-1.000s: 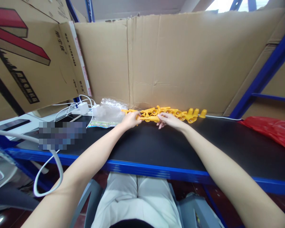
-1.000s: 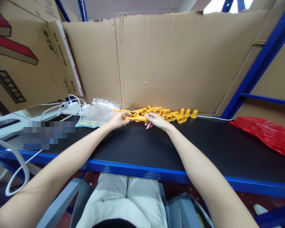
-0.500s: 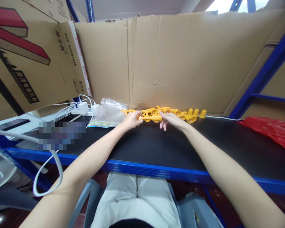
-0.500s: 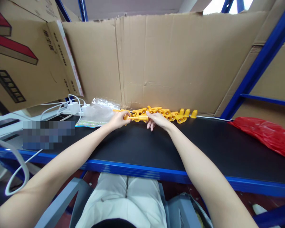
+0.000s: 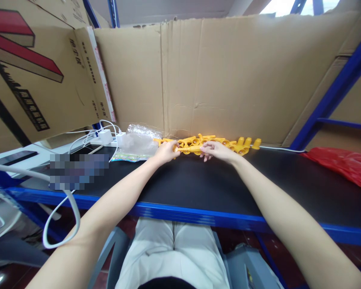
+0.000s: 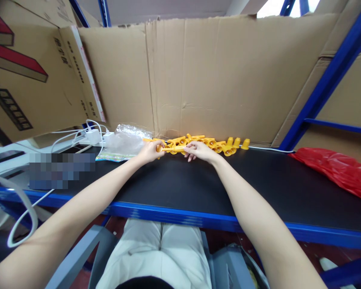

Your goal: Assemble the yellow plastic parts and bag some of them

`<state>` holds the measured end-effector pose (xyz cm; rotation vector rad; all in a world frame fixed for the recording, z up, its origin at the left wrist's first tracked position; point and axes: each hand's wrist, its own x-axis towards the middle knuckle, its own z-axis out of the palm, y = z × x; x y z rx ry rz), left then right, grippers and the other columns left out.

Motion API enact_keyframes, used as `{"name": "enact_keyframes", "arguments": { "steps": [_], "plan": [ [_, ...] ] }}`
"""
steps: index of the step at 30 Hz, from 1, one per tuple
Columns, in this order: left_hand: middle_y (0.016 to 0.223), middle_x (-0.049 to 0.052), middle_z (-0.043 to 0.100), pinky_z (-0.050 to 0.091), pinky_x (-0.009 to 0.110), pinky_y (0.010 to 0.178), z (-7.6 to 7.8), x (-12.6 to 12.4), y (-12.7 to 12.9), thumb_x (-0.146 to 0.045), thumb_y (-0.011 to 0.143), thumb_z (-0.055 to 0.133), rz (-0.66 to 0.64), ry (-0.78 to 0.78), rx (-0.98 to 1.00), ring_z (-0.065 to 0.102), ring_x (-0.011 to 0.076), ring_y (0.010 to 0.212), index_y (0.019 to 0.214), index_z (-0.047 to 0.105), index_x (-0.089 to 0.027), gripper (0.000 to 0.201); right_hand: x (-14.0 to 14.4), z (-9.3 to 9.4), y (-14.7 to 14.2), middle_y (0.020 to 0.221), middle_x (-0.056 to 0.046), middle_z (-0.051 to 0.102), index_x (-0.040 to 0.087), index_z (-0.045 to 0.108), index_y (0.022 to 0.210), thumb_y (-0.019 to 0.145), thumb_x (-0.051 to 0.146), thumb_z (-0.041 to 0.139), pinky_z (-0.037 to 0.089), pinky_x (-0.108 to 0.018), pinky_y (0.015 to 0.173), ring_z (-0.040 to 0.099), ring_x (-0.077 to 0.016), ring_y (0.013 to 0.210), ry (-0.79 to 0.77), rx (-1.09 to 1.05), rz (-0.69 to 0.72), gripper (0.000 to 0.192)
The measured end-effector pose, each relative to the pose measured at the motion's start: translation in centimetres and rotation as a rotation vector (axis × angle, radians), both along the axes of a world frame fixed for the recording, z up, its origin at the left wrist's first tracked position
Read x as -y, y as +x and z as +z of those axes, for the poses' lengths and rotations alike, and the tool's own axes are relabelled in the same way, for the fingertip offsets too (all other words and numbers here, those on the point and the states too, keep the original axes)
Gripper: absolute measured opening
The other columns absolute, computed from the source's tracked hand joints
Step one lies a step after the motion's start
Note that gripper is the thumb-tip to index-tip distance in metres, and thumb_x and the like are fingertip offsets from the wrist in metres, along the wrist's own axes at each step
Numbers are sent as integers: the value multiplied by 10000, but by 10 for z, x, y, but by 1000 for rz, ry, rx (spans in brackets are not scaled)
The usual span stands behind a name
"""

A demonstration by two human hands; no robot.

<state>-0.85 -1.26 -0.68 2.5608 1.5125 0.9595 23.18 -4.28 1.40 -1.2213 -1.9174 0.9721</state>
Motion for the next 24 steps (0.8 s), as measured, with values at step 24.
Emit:
{"name": "enact_keyframes", "arguments": {
  "steps": [24],
  "plan": [
    [764,37,636,438,279,686,0,0,0,-380,711,611,-3,-28,-6,587,181,721,944,612,-186,303,-6,-8,1,910,-72,635,147,513,1050,813,289,590,516,-261,591,616,-107,603,40,49,-28,286]
  ]
}}
